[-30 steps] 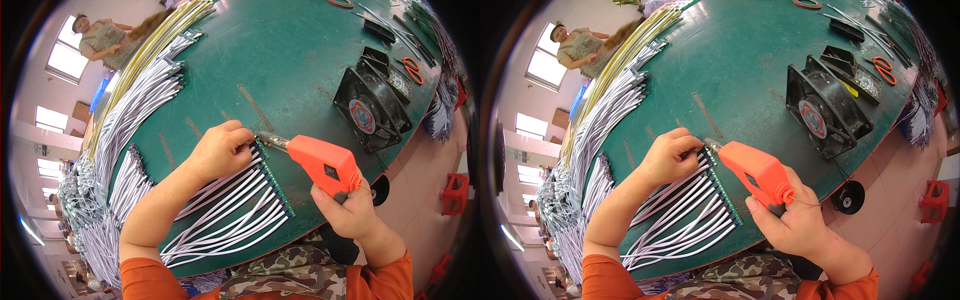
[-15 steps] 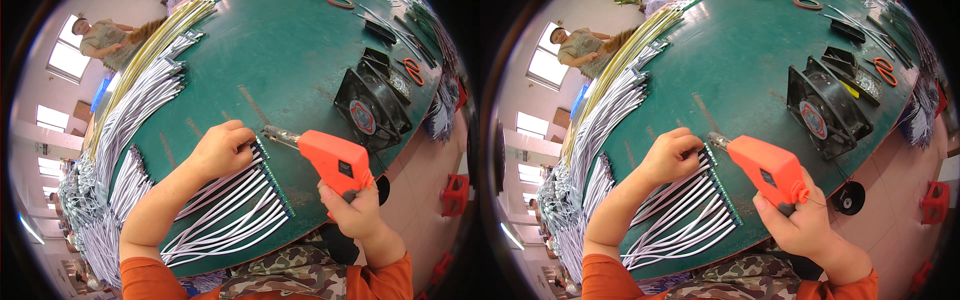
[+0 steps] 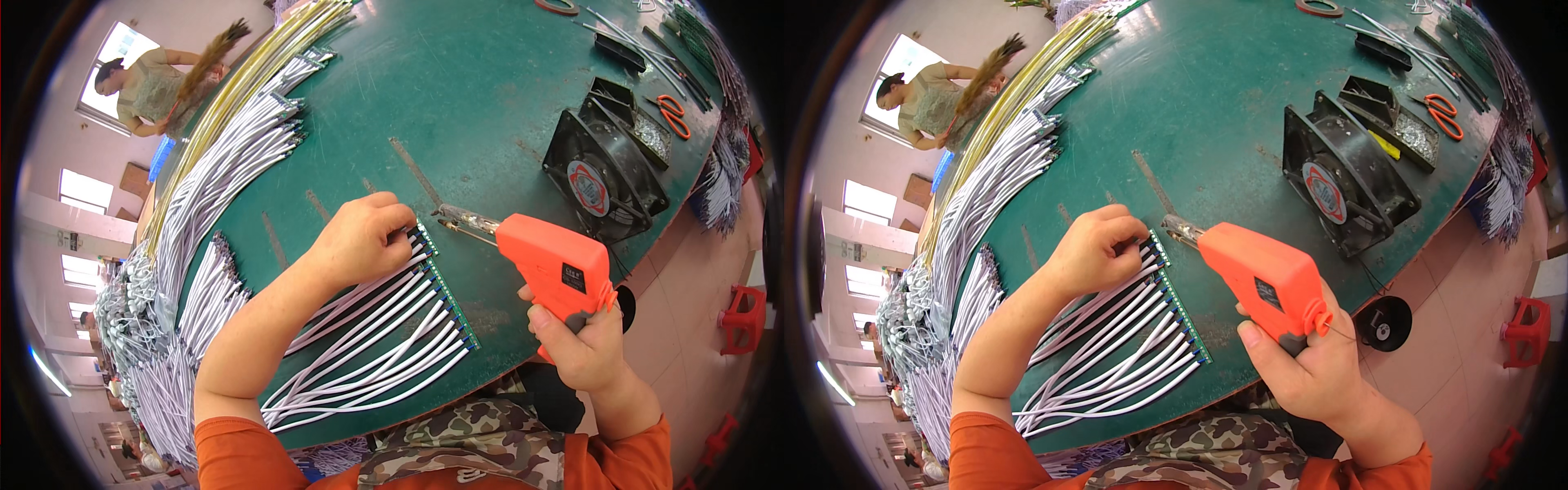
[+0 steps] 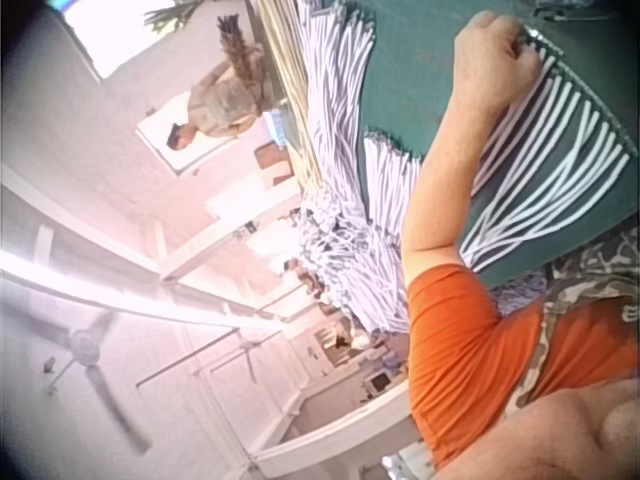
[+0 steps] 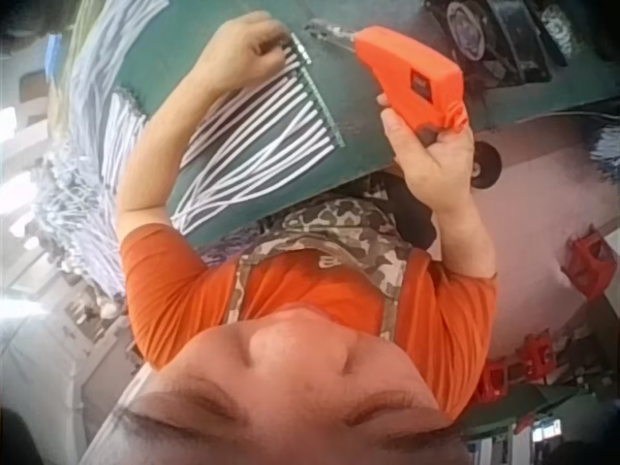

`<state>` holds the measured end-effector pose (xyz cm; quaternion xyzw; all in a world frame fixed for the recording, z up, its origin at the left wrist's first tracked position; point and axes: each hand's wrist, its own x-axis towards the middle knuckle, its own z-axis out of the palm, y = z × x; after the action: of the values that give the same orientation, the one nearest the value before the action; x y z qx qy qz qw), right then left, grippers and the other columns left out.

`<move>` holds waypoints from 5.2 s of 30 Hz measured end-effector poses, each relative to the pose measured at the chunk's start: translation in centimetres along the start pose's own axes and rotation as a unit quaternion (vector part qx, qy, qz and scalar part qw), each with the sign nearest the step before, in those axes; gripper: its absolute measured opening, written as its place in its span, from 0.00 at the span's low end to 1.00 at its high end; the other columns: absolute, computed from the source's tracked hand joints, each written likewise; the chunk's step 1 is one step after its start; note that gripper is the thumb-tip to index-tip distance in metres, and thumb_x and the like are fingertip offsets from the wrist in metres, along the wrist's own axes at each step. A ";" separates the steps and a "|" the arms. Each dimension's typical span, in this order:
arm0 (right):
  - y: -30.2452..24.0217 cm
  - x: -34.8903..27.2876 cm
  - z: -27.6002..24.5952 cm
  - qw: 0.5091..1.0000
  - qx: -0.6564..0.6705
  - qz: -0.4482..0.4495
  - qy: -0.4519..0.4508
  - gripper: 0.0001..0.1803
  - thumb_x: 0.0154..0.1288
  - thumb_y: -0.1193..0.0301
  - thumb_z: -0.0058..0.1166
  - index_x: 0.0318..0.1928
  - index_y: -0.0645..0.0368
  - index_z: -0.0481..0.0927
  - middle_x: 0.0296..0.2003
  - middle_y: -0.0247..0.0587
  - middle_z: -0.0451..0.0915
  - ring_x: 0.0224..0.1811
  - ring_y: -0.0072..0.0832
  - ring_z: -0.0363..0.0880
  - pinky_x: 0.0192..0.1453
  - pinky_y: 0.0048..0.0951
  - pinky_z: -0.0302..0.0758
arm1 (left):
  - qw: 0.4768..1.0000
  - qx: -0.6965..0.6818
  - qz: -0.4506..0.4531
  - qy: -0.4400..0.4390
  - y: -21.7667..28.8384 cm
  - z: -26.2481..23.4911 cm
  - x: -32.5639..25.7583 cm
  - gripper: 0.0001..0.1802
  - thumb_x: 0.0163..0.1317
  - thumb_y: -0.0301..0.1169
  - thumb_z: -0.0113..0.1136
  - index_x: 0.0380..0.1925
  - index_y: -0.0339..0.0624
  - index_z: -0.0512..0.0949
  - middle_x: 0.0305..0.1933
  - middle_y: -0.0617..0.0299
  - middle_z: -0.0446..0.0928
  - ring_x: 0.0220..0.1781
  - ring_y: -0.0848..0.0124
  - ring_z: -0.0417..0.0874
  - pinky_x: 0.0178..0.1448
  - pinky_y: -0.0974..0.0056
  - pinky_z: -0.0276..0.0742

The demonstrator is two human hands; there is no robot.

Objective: The person solders wires onto LED circuit boards using a soldering iron, trims wires with scissors, and positions more LED strips across the table to solder their wires.

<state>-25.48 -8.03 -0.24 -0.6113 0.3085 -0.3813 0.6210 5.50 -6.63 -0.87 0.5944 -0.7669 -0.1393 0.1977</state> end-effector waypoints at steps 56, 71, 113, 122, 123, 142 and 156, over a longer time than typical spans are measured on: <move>3.7 10.4 -24.6 0.963 0.132 0.129 0.197 0.20 0.74 0.60 0.55 0.56 0.62 0.77 0.42 0.45 0.83 0.40 0.35 0.84 0.44 0.36 0.84 | 0.899 0.107 -0.387 -0.176 5.4 -8.4 -38.5 0.70 0.39 0.62 0.80 0.79 0.47 0.53 0.82 0.32 0.46 0.85 0.40 0.42 0.85 0.40 0.36; -7.2 1.6 -6.3 0.886 -0.374 -0.230 0.153 0.20 0.72 0.67 0.62 0.60 0.63 0.79 0.44 0.40 0.82 0.43 0.26 0.80 0.50 0.29 0.78 | 0.897 0.147 -0.360 -0.209 4.0 -10.9 -43.1 0.68 0.39 0.47 0.78 0.80 0.46 0.50 0.79 0.34 0.53 0.79 0.37 0.56 0.82 0.37 0.47; 0.3 11.8 24.3 0.764 -0.444 -0.182 -0.431 0.37 0.71 0.43 0.54 0.63 0.63 0.77 0.56 0.55 0.82 0.60 0.50 0.79 0.66 0.43 0.74 | 0.896 0.153 -0.412 -0.069 7.9 -14.0 -48.1 0.13 0.43 0.28 0.61 0.33 0.40 0.79 0.33 0.47 0.80 0.38 0.43 0.81 0.42 0.45 0.77; 0.9 16.8 17.2 0.758 -0.475 -0.145 -0.423 0.21 0.73 0.57 0.52 0.52 0.59 0.85 0.50 0.53 0.86 0.55 0.49 0.83 0.61 0.43 0.77 | 0.901 0.162 -0.399 -0.060 8.0 -16.5 -46.9 0.09 0.44 0.27 0.60 0.29 0.40 0.78 0.30 0.47 0.79 0.36 0.43 0.80 0.41 0.44 0.75; 1.0 16.5 16.8 0.737 -0.499 -0.161 -0.427 0.16 0.70 0.62 0.53 0.48 0.57 0.87 0.49 0.50 0.85 0.54 0.48 0.82 0.60 0.43 0.77 | 0.903 0.191 -0.383 -0.040 7.9 -16.9 -46.8 0.09 0.43 0.25 0.59 0.29 0.40 0.77 0.30 0.47 0.77 0.35 0.43 0.79 0.40 0.45 0.74; 1.9 10.9 8.8 0.811 -0.472 -0.137 -0.319 0.12 0.64 0.64 0.58 0.36 0.60 0.85 0.39 0.50 0.84 0.45 0.49 0.83 0.52 0.45 0.79 | 0.828 0.544 -0.022 0.132 -5.0 -31.9 -26.2 0.14 0.50 0.22 0.65 0.37 0.46 0.76 0.39 0.60 0.74 0.51 0.57 0.76 0.65 0.54 0.64; 0.0 6.0 9.7 0.858 -0.421 -0.003 -0.294 0.14 0.64 0.71 0.59 0.48 0.62 0.79 0.29 0.45 0.83 0.36 0.46 0.84 0.42 0.46 0.79 | 0.893 0.421 -0.150 0.053 -15.0 -21.0 -9.2 0.45 0.54 0.16 0.58 0.74 0.56 0.64 0.78 0.46 0.59 0.79 0.48 0.60 0.82 0.43 0.53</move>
<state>-14.16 -8.05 0.87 -0.8989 0.2411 -0.0194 0.3652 30.16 -1.13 9.65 0.7367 -0.6438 0.1999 -0.0537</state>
